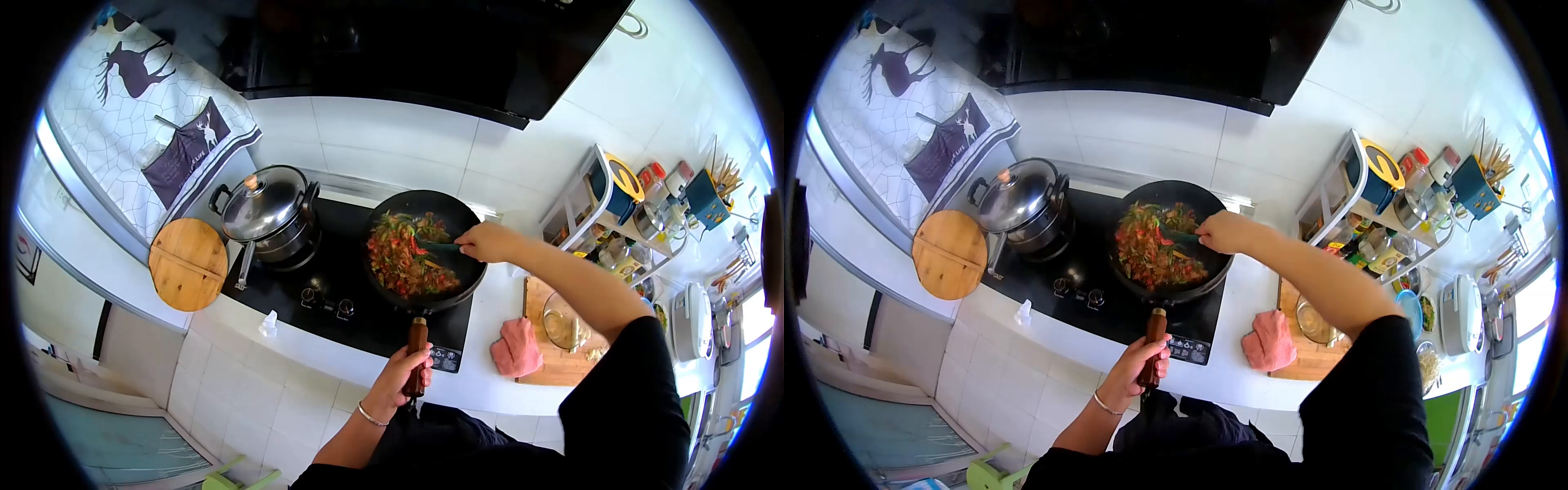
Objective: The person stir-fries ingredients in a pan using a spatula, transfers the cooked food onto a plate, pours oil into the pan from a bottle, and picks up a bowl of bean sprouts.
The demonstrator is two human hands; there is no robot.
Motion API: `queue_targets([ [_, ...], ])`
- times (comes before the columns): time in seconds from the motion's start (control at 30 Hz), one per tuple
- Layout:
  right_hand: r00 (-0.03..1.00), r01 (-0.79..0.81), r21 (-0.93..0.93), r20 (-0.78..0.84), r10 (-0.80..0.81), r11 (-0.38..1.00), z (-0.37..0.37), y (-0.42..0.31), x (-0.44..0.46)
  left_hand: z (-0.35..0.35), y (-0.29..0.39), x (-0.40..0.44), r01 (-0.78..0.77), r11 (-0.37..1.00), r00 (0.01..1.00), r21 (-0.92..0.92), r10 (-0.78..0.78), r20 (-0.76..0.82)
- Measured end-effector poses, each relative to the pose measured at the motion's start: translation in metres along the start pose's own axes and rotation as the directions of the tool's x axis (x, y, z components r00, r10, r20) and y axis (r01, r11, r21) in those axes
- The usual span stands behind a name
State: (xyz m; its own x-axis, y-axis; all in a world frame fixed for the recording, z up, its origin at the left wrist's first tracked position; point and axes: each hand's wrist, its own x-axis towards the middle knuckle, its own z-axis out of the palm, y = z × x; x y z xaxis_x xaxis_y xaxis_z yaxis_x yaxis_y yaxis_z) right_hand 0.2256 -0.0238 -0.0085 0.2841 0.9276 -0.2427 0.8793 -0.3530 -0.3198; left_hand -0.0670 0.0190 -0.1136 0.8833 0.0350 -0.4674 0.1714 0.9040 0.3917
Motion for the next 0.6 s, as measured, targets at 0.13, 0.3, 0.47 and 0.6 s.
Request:
queue_targets([
  [0.13, 0.993, 0.093, -0.290, 0.102, -0.066, 0.952, -0.039, -0.003, -0.011, -0.005, -0.002, 0.002, -0.002, 1.000, 1.000, -0.001, 0.002, 0.008],
  [0.3, 0.597, -0.351, -0.365, 0.622, 0.507, 0.862, -0.077, 0.021, 0.017, -0.003, -0.002, 0.001, -0.003, 1.000, 1.000, -0.002, 0.003, -0.009],
  [0.47, 0.551, -0.593, 0.291, 0.827, 0.115, 0.751, -0.018, 0.006, 0.028, -0.001, -0.001, 0.001, -0.004, 1.000, 1.000, 0.029, 0.004, -0.023],
  [0.6, 0.672, -0.701, 0.593, 0.736, 0.087, 0.397, -0.034, 0.018, 0.038, -0.001, 0.000, 0.000, -0.006, 1.000, 1.000, 0.021, 0.006, -0.019],
])
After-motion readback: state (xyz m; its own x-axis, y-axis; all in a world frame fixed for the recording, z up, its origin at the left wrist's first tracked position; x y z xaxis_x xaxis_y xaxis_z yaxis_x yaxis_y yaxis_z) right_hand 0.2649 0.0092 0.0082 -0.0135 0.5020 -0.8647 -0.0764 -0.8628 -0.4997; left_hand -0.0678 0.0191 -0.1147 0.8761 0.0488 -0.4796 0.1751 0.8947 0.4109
